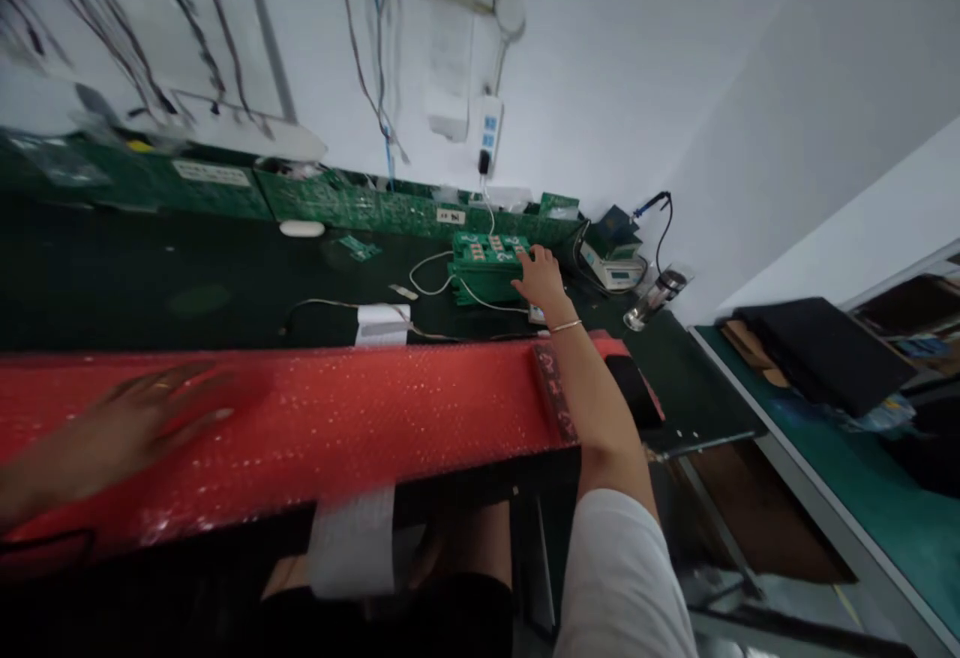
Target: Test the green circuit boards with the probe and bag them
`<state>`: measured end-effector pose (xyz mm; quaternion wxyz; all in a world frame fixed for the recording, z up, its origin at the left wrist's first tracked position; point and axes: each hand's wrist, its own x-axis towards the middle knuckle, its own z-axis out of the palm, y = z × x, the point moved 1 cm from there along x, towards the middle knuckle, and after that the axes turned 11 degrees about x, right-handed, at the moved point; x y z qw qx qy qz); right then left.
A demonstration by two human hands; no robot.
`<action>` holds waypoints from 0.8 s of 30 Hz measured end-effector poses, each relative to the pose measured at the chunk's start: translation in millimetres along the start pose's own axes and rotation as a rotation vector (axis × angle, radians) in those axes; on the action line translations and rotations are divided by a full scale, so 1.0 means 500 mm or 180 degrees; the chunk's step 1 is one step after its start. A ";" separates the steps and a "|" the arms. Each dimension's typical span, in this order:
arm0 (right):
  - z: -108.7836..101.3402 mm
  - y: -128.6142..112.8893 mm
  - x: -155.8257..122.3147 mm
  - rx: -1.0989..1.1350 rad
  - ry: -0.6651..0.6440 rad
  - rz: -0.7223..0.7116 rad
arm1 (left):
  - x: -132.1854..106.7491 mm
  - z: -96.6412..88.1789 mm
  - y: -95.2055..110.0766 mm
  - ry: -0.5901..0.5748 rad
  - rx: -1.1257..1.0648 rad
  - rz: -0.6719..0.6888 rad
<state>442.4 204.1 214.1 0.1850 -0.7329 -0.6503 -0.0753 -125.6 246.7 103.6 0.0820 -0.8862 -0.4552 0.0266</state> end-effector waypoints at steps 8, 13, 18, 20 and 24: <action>0.032 0.016 -0.237 0.0675 0.0546 -0.0038 | 0.249 -0.205 0.192 0.0632 -0.0295 0.0725; 0.026 0.019 -0.480 0.1332 0.1626 0.0281 | 0.509 -0.287 0.425 0.0645 -0.0143 0.1289; 0.047 0.019 -0.651 0.1564 0.2617 0.1039 | 0.700 -0.318 0.604 0.0363 0.0164 0.1039; 0.062 0.032 -0.695 0.1640 0.2670 0.1385 | 0.748 -0.314 0.635 0.0292 0.0362 0.0931; 0.081 0.067 -0.733 0.1691 0.2547 0.1704 | 0.804 -0.291 0.655 0.0128 0.0531 0.0779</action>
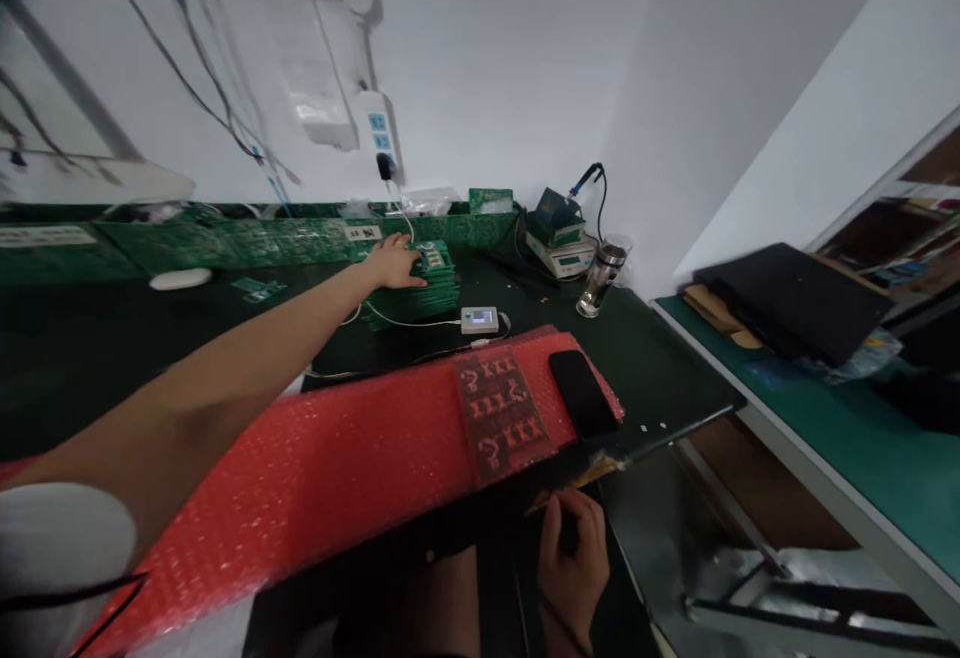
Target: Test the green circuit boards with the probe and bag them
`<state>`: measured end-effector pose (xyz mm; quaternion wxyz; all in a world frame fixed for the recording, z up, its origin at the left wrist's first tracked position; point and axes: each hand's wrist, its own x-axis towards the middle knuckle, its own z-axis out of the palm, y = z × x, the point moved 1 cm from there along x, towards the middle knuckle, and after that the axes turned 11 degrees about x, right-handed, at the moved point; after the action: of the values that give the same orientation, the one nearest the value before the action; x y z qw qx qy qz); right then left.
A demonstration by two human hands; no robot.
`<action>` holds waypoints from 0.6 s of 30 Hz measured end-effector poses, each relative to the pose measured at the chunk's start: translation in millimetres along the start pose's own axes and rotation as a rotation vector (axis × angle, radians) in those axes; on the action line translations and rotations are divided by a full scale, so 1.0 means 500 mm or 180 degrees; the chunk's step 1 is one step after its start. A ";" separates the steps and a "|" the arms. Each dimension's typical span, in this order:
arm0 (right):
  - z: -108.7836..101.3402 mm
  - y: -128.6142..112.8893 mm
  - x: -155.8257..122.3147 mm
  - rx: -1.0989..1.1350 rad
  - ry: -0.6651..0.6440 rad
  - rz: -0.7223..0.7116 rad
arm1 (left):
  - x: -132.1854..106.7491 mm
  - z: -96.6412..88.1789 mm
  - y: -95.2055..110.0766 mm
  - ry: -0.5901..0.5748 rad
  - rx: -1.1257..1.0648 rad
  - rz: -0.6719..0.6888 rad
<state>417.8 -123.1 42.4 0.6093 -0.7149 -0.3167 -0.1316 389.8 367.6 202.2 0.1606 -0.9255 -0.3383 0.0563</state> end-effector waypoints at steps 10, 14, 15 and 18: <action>0.034 0.018 0.043 0.0215 -0.0072 -0.0252 | 0.034 0.043 -0.037 0.0129 0.0023 0.0377; 0.036 0.015 0.037 0.0317 -0.0156 -0.0218 | 0.040 0.045 -0.065 0.0278 -0.0227 0.0583; 0.034 0.013 0.035 0.0330 -0.0165 -0.0228 | 0.039 0.042 -0.068 0.0341 -0.0283 0.0617; 0.029 0.002 0.032 0.0303 -0.0179 -0.0291 | 0.028 0.021 -0.071 0.0549 -0.0432 0.0536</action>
<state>427.9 -104.7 47.7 0.6268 -0.6734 -0.3719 -0.1239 376.6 404.7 204.4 0.1208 -0.9608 -0.2474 -0.0332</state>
